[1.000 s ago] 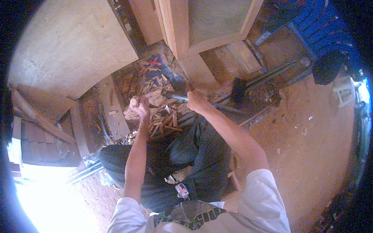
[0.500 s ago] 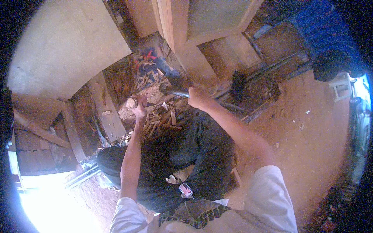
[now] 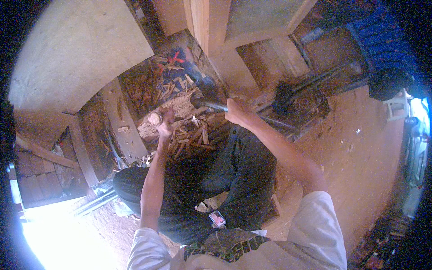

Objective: The person sits on the floor and uses a hammer and chisel to carve a small wooden block. They repeatedly strike the chisel to remove wood shavings, gradually shaping the block.

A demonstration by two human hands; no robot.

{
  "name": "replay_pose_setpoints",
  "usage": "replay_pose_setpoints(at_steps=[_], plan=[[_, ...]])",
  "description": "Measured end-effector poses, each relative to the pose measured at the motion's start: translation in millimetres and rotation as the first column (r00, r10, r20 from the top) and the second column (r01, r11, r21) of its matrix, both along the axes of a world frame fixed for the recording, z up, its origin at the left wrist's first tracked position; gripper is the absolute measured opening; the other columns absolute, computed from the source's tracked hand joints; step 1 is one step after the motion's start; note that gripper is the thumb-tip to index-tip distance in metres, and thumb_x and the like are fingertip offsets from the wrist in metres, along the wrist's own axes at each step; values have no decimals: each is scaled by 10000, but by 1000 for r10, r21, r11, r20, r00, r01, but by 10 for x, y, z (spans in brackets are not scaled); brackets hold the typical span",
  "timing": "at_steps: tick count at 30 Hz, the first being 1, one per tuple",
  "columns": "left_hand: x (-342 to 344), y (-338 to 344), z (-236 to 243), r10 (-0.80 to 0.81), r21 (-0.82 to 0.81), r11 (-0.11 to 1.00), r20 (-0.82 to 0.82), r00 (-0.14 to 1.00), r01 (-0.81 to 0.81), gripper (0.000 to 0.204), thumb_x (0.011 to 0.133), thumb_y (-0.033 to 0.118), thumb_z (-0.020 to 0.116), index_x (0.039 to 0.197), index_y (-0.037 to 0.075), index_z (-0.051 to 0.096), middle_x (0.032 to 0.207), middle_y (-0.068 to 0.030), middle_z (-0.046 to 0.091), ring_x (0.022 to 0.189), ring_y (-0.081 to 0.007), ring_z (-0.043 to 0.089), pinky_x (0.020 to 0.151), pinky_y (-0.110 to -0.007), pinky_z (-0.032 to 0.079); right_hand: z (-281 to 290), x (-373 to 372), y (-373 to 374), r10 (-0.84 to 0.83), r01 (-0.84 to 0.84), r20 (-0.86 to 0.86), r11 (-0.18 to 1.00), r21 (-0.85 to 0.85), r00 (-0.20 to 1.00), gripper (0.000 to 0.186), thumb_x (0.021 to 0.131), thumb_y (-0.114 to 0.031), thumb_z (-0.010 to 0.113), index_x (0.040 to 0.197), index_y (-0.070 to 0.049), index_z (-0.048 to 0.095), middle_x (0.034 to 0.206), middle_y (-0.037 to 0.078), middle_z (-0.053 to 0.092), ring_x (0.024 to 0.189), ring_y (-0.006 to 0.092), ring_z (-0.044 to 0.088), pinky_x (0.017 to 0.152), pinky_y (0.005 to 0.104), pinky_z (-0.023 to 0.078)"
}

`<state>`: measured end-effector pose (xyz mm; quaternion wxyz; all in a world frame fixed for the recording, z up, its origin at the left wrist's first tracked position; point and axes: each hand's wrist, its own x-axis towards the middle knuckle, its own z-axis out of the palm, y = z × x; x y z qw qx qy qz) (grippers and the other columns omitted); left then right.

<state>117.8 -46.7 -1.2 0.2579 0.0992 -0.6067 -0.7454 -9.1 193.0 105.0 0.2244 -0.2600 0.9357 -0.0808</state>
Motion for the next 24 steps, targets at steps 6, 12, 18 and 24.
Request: replay_pose_setpoints(at_steps=[6, 12, 18, 24], plan=[[-1, 6, 40, 23, -272, 962, 27, 999, -15, 141, 796, 27, 572, 709, 60, 467, 631, 31, 440, 571, -85, 389, 505, -256, 322, 35, -5, -15, -22, 20, 42, 999, 42, 999, 243, 736, -130, 646, 862, 77, 630, 860, 286, 638, 828, 406, 646, 739, 477, 500], [96, -105, -21, -46, -59, 997, 77, 996, 51, 190, 809, 11, 580, 681, 59, 449, 637, 15, 460, 597, -81, 406, 512, -265, 331, 132, 53, -27, 3, -3, -61, 1000, -9, 998, 218, 733, -158, 636, 824, 40, 641, 809, 239, 652, 794, 390, 650, 720, 476, 501], [157, -112, 66, -52, -159, 986, -17, 999, 48, 195, 802, 7, 604, 658, 49, 480, 602, -2, 477, 559, -97, 421, 501, -280, 350, 347, 63, -58, 17, -24, -89, 997, -79, 996, 184, 736, -197, 639, 801, -25, 644, 751, 209, 644, 746, 368, 649, 678, 467, 494], [57, -92, 65, 68, -252, 965, -6, 998, -67, 92, 820, 97, 583, 757, 74, 521, 651, -21, 509, 595, -153, 452, 596, -342, 360, 1077, 212, -183, -29, 15, -32, 931, -364, 999, 221, 771, -208, 665, 785, 5, 609, 632, 124, 594, 595, 261, 590, 566, 403, 443]])
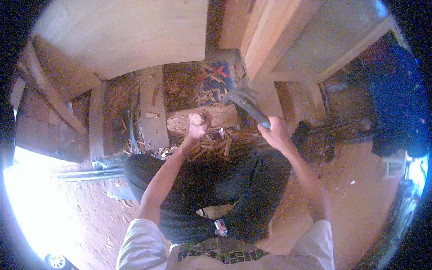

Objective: The person sits on the floor and uses a hammer and chisel to carve a small wooden block. They repeatedly strike the chisel to remove wood shavings, gradually shaping the block.

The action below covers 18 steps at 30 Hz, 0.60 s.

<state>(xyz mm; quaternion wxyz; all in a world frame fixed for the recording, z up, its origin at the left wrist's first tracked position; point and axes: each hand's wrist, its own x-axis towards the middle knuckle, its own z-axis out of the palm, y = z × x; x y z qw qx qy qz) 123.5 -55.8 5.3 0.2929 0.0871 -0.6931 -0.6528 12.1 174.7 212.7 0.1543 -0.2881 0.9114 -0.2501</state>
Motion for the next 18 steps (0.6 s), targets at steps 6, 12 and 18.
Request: replay_pose_setpoints(at_steps=[6, 12, 18], plan=[[-223, 17, -433, -123, -176, 979, -106, 987, 103, 127, 840, 222, 494, 886, 105, 515, 754, -15, 519, 727, -188, 505, 693, -386, 371, 1103, 403, -210, -213, 140, -146, 908, -395, 966, 177, 836, -172, 670, 814, -4, 618, 576, -8, 523, 519, 84, 489, 474, 276, 374], [-181, -12, -40, -205, -117, 973, -40, 978, 199, 151, 810, 223, 588, 761, 101, 514, 683, 5, 522, 634, -132, 522, 633, -314, 447, 906, 485, -457, -49, -40, -172, 876, -481, 984, 167, 861, -133, 633, 877, 4, 539, 698, 36, 520, 565, 137, 493, 536, 296, 409], [11, 3, 464, -229, -50, 973, -266, 937, 224, 93, 685, 19, 669, 727, 42, 590, 609, -1, 522, 593, -84, 482, 570, -291, 426, 638, 366, -703, 185, -177, 9, 925, 337, 983, 186, 778, -136, 633, 709, 18, 557, 589, 116, 561, 539, 225, 540, 538, 395, 416]])
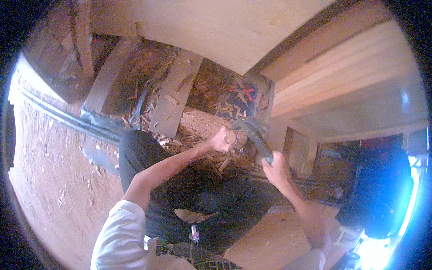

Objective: The person sits on the floor and uses a hammer and chisel to carve a small wooden block. They repeatedly strike the chisel to remove wood shavings, gradually shaping the block.

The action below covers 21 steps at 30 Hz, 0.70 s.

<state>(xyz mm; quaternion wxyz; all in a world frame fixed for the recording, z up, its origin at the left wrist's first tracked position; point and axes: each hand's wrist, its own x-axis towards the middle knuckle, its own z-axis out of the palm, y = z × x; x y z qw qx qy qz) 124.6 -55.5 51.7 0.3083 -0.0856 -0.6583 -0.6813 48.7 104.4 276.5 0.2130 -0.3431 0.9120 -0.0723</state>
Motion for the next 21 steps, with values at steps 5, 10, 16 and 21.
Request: replay_pose_setpoints(at_steps=[5, 10, 16, 21], plan=[[-106, -2, -48, -40, 186, 982, 120, 992, 17, 118, 633, 109, 649, 627, 66, 539, 581, -35, 550, 515, -163, 493, 516, -315, 428, 400, 87, 34, -77, 67, -19, 945, -321, 997, 208, 792, -142, 651, 689, 1, 541, 576, 45, 516, 545, 118, 475, 513, 336, 384], [-128, -34, -71, 34, 60, 998, -2, 999, -34, 195, 675, 72, 665, 590, 66, 490, 539, -41, 482, 459, -155, 426, 466, -334, 356, 167, 115, 149, -112, -23, -197, 816, -577, 974, 242, 801, -165, 672, 707, 22, 550, 614, 65, 564, 560, 156, 525, 540, 348, 423], [-75, -108, 48, 17, 103, 994, 89, 996, -26, 225, 649, 87, 673, 582, 71, 458, 526, -47, 458, 459, -189, 429, 477, -349, 358, -193, -141, 134, -11, 10, 43, 999, 33, 999, 205, 783, -152, 645, 715, 10, 540, 625, 93, 564, 553, 184, 524, 529, 370, 410], [-87, -49, -18, 36, 53, 998, 100, 994, -42, 190, 641, 45, 653, 583, 57, 472, 517, -47, 467, 449, -163, 423, 465, -345, 368, 374, 71, 185, -131, 64, -183, 942, -331, 974, 243, 797, -203, 689, 863, 3, 579, 643, 35, 507, 572, 170, 497, 563, 334, 429]])
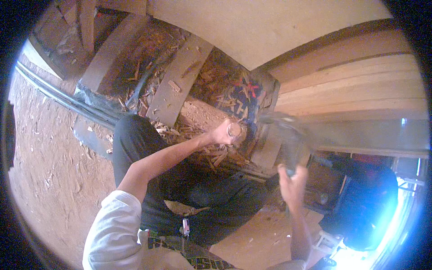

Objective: The person sits on the floor and uses a hammer and chisel to carve a small wooden block. They repeatedly strike the chisel to remove wood shavings, gradually shaping the block.

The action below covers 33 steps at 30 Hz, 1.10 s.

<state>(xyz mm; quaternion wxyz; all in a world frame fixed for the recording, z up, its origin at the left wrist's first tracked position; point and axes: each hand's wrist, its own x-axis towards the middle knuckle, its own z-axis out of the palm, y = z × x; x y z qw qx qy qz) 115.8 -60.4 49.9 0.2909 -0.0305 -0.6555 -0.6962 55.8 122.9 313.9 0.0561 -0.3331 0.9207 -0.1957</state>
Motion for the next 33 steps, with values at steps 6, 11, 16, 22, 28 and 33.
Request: replay_pose_setpoints(at_steps=[6, 11, 16, 22, 28, 33], plan=[[22, 28, 44, -28, 115, 993, -35, 999, 31, 163, 650, 22, 635, 580, 45, 490, 495, -46, 471, 432, -117, 407, 428, -320, 351, 350, 147, -63, 203, 141, 349, 651, -746, 915, 157, 860, -10, 543, 779, -80, 429, 661, 22, 516, 473, 21, 368, 396, 170, 285], [24, 15, 67, -92, 166, 982, 1, 996, 91, 175, 648, 21, 619, 567, 56, 468, 489, -31, 440, 423, -120, 363, 424, -331, 312, -359, -138, -170, 57, -78, 55, 856, 511, 997, 261, 764, -223, 692, 802, 29, 634, 805, 243, 653, 782, 416, 634, 653, 436, 474], [-149, 109, -141, 111, 96, 991, -186, 976, -94, 177, 677, 31, 590, 558, 57, 462, 471, -3, 420, 417, -108, 363, 409, -319, 309, -178, -180, -99, 58, -84, 126, 974, 211, 990, 156, 769, -137, 637, 716, -5, 574, 616, 91, 566, 572, 202, 548, 538, 362, 412], [-109, 111, -180, 16, 124, 992, 24, 1000, -19, 111, 671, 47, 594, 595, 51, 514, 490, 2, 446, 449, -82, 401, 419, -314, 351, 170, -49, -121, 112, 207, 475, 796, -568, 873, 133, 816, -96, 630, 785, -87, 501, 611, 18, 471, 509, 42, 444, 454, 214, 350], [-42, -24, -37, -16, -73, 997, 26, 1000, 18, 128, 664, 66, 603, 594, 58, 496, 523, -11, 475, 469, -97, 386, 442, -326, 346, -678, -262, -84, 243, -233, -27, 952, 200, 970, 214, 763, -147, 676, 734, 33, 563, 581, 67, 515, 552, 181, 528, 563, 380, 445], [-60, -31, -76, -42, 60, 997, 16, 999, 41, 135, 653, 66, 615, 596, 58, 493, 510, -16, 431, 473, -102, 359, 440, -333, 328, -630, -190, -66, -16, -6, 184, 993, 118, 983, 214, 775, -157, 656, 667, -7, 547, 580, 24, 522, 533, 131, 492, 489, 334, 381]])
